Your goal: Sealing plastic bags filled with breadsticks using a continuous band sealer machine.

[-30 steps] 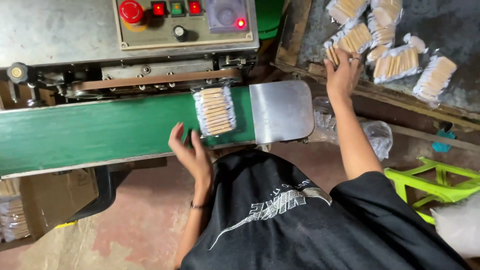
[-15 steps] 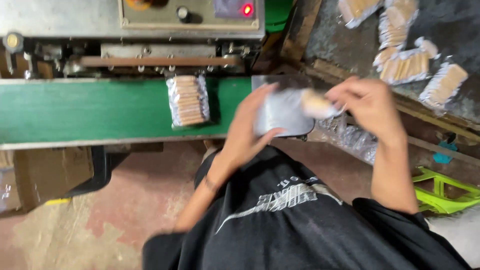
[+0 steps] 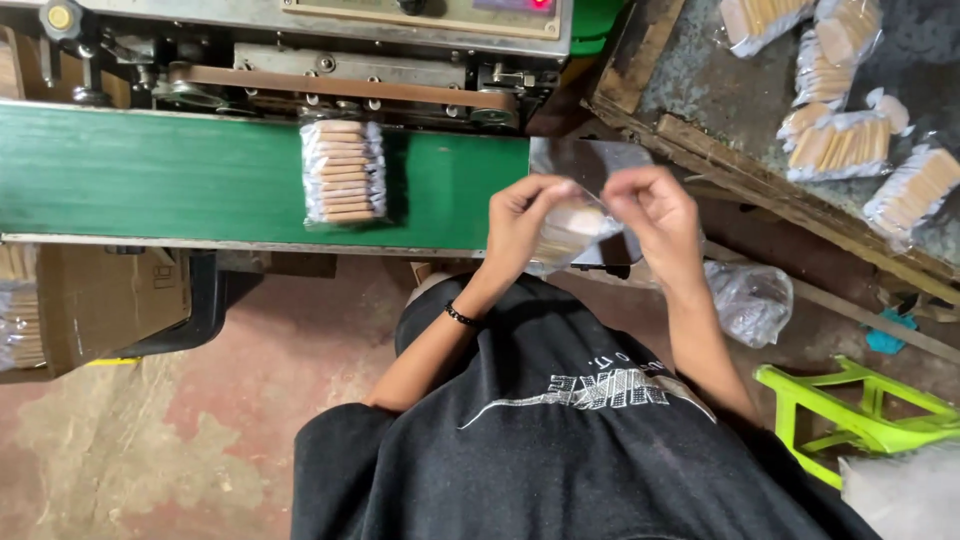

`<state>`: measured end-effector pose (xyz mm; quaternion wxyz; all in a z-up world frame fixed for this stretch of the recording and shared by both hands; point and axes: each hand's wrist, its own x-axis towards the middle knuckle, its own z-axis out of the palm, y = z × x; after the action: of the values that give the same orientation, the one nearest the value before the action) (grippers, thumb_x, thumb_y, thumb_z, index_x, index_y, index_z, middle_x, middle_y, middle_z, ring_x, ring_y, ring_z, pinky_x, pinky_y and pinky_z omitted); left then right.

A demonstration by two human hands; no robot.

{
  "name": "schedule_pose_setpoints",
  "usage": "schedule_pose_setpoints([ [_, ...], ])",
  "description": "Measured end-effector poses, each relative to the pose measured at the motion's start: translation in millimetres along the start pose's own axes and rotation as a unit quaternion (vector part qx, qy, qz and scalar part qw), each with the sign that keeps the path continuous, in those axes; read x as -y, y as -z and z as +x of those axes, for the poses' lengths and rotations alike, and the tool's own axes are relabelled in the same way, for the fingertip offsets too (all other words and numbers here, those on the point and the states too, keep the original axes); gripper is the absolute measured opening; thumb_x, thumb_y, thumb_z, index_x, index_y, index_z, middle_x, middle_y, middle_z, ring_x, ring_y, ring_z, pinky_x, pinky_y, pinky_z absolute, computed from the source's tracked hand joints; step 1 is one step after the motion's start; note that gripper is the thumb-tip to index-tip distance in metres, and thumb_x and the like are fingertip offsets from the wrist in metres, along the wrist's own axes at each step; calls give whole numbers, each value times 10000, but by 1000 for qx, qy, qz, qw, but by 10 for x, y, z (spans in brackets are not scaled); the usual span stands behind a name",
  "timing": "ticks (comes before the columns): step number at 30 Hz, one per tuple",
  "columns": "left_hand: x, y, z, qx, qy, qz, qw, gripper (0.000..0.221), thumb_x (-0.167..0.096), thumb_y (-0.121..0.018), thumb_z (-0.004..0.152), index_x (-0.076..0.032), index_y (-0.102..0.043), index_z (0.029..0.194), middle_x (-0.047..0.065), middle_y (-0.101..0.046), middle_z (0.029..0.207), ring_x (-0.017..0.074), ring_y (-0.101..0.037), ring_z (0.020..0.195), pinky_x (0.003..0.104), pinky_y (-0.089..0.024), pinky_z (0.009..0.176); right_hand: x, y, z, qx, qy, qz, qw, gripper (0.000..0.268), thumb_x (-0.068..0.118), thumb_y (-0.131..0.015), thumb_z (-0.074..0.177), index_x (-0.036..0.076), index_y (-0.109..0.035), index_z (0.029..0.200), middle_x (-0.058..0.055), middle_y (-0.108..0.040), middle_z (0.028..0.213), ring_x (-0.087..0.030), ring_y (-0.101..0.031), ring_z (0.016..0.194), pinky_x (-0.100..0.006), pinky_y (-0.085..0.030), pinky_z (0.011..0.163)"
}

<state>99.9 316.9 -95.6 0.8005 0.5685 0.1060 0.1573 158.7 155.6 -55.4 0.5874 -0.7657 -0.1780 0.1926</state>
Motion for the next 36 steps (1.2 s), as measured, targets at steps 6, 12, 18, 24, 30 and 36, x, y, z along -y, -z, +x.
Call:
schedule_pose_setpoints([
  [6,14,42,14,-74,65,-74,992,123,-197,-674,890,-97,-722,838,2,-683,751,39,-545,761,229,-480,749,-533,-214,97,-64,9,99,993,109,55,-691,845,51,-597,901,-98,-652,981,-181,-623,946,-282,-480,829],
  [12,249,163,71,-122,65,-82,987,141,-209,-614,944,-83,-675,956,53,-677,878,96,-550,864,261,-462,806,-381,-550,233,-144,-91,168,971,111,47,-708,832,50,-631,912,-25,-656,889,-57,-594,798,-171,-477,705],
  [18,114,160,12,-67,10,155,986,347,-288,-699,848,-21,-603,1047,225,-654,966,417,-627,984,473,-491,874,-535,-852,244,-246,-153,218,932,203,205,-715,887,97,-581,780,9,-571,694,-50,-564,587,-148,-438,499],
  [24,494,352,50,-51,98,146,983,353,-432,-542,952,-91,-571,1039,169,-656,936,368,-630,948,447,-486,832,-595,-931,244,-273,-162,196,928,239,229,-703,901,74,-572,774,-31,-567,700,-86,-570,620,-190,-445,515],
  [30,444,448,-108,94,181,145,968,540,-348,-821,706,-135,-567,1132,170,-666,974,340,-610,1000,438,-482,874,-493,-712,247,-281,-173,299,895,211,227,-718,875,44,-618,846,-80,-649,789,-152,-669,704,-262,-555,635],
  [36,139,455,-175,76,140,104,982,323,-240,-827,691,-118,-638,922,35,-617,739,125,-549,753,291,-472,677,-383,-299,226,-57,-54,196,977,316,96,-652,901,15,-523,1177,-148,-626,1017,-137,-640,895,-238,-530,783],
])
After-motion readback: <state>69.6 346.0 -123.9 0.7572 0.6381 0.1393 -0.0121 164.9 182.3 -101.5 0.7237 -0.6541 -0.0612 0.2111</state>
